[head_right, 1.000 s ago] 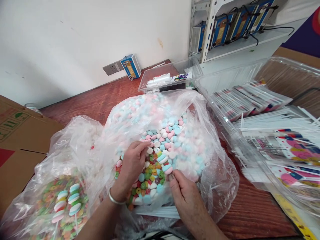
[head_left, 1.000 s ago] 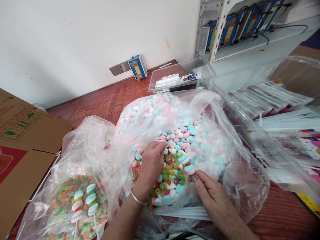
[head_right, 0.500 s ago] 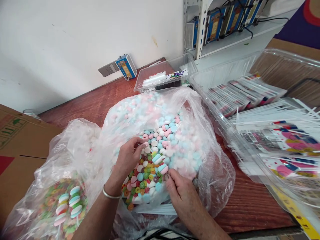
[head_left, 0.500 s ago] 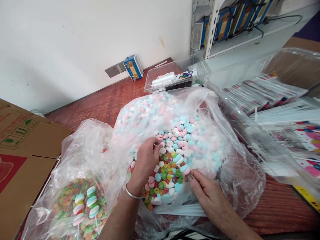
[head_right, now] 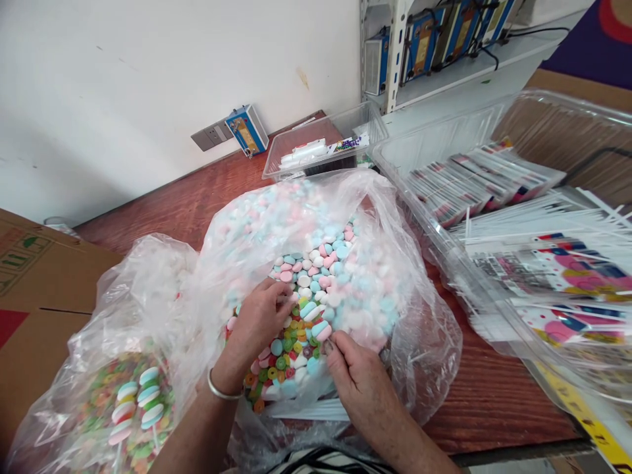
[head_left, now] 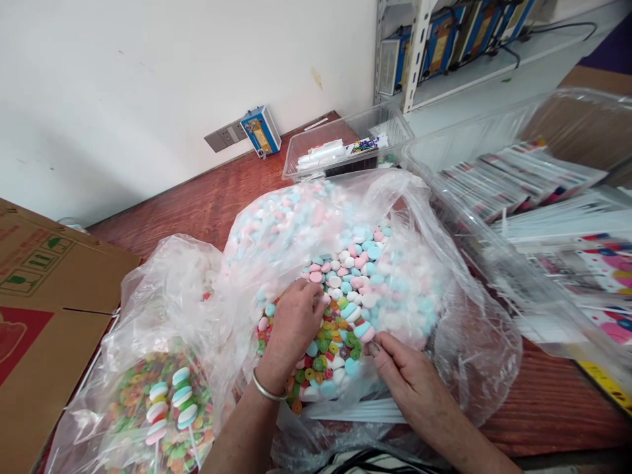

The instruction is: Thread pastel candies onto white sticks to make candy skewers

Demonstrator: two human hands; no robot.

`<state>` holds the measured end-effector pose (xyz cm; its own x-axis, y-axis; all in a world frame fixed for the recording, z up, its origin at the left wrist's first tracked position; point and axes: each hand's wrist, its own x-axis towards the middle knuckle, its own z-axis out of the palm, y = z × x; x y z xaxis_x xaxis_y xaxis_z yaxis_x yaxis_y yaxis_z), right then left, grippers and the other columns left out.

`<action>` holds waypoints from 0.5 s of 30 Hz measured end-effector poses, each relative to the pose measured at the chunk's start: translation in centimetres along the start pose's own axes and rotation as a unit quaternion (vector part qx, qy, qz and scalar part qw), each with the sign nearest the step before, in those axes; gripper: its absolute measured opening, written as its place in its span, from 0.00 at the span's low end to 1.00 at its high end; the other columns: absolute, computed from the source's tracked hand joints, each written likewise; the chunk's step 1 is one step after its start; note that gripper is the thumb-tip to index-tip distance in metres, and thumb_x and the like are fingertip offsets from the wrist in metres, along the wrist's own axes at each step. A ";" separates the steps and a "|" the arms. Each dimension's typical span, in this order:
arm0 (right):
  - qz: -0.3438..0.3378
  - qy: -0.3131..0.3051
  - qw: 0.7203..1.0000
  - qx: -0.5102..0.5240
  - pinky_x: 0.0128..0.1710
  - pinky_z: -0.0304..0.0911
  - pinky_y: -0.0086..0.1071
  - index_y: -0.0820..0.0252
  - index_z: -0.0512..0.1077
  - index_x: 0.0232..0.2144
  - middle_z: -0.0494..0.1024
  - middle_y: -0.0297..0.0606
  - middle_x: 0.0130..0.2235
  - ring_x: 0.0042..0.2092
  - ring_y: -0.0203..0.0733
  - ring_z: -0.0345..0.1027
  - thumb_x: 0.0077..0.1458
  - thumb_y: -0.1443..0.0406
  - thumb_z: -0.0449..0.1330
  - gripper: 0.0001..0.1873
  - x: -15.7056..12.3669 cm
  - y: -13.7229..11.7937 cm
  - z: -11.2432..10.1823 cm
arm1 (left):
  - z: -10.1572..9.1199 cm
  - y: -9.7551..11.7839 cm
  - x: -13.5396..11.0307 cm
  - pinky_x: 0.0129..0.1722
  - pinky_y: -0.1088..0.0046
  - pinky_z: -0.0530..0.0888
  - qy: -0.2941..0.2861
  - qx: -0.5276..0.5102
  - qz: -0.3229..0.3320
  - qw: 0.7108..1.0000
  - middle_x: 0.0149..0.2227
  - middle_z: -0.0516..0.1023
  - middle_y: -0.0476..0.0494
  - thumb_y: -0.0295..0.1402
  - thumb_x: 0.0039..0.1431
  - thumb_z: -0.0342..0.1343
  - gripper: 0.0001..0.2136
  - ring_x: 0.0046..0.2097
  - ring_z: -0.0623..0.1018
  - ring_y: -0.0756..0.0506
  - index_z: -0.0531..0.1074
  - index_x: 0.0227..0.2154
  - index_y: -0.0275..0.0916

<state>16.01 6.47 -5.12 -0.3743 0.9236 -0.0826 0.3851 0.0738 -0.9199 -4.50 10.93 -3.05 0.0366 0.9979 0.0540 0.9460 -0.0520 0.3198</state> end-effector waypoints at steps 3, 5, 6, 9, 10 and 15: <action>-0.003 -0.007 1.000 0.006 0.26 0.57 0.28 0.57 0.66 0.27 0.69 0.31 0.24 0.27 0.38 0.63 0.64 0.61 0.45 0.16 0.0 -0.2 0.0 | 0.6 0.4 -1.1 0.46 0.63 0.69 0.041 -0.021 0.022 0.999 0.34 0.73 0.45 0.25 0.59 0.52 0.04 0.40 0.72 0.43 0.69 0.31 0.40; -0.006 -0.018 1.000 0.016 0.27 0.58 0.28 0.57 0.66 0.28 0.69 0.31 0.25 0.28 0.38 0.64 0.65 0.60 0.45 0.16 0.0 -0.3 0.0 | 1.0 0.7 -2.0 0.49 0.61 0.69 0.076 -0.091 -0.007 0.993 0.32 0.72 0.48 0.27 0.59 0.52 0.03 0.38 0.72 0.45 0.68 0.32 0.40; -0.009 -0.027 0.999 0.022 0.28 0.59 0.28 0.57 0.66 0.29 0.70 0.32 0.26 0.28 0.38 0.64 0.66 0.59 0.44 0.16 -0.1 -0.4 0.0 | 1.1 0.8 -2.4 0.48 0.62 0.70 0.090 -0.154 -0.037 0.983 0.32 0.72 0.48 0.29 0.60 0.53 0.01 0.37 0.73 0.46 0.69 0.34 0.40; -0.020 -0.060 0.997 0.033 0.31 0.61 0.28 0.58 0.66 0.32 0.74 0.34 0.30 0.31 0.39 0.67 0.67 0.59 0.44 0.17 -0.3 -0.5 0.0 | 1.0 0.9 -3.5 0.41 0.68 0.74 0.096 -0.404 -0.147 0.898 0.40 0.77 0.45 0.36 0.59 0.57 0.11 0.39 0.77 0.47 0.69 0.44 0.41; -0.022 -0.071 0.997 0.033 0.32 0.61 0.29 0.58 0.67 0.32 0.74 0.34 0.31 0.32 0.39 0.68 0.67 0.58 0.44 0.17 -0.4 -0.5 0.1 | 1.0 1.0 -3.7 0.39 0.70 0.75 0.085 -0.474 -0.177 0.858 0.42 0.78 0.43 0.38 0.58 0.59 0.14 0.40 0.78 0.47 0.69 0.46 0.40; -0.011 -0.111 0.993 0.024 0.33 0.62 0.29 0.58 0.67 0.35 0.75 0.35 0.32 0.33 0.41 0.69 0.68 0.58 0.42 0.17 -0.7 -0.6 0.7 | 0.4 1.1 -4.4 0.38 0.74 0.76 0.069 -0.620 -0.253 0.739 0.46 0.79 0.41 0.39 0.51 0.66 0.18 0.43 0.79 0.46 0.74 0.43 0.38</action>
<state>15.46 5.56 -4.74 -0.5610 0.8158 -0.1404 0.3368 0.0701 -0.9389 -3.50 6.54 -3.36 -0.3356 0.8930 -0.2999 -0.1983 0.2442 0.9492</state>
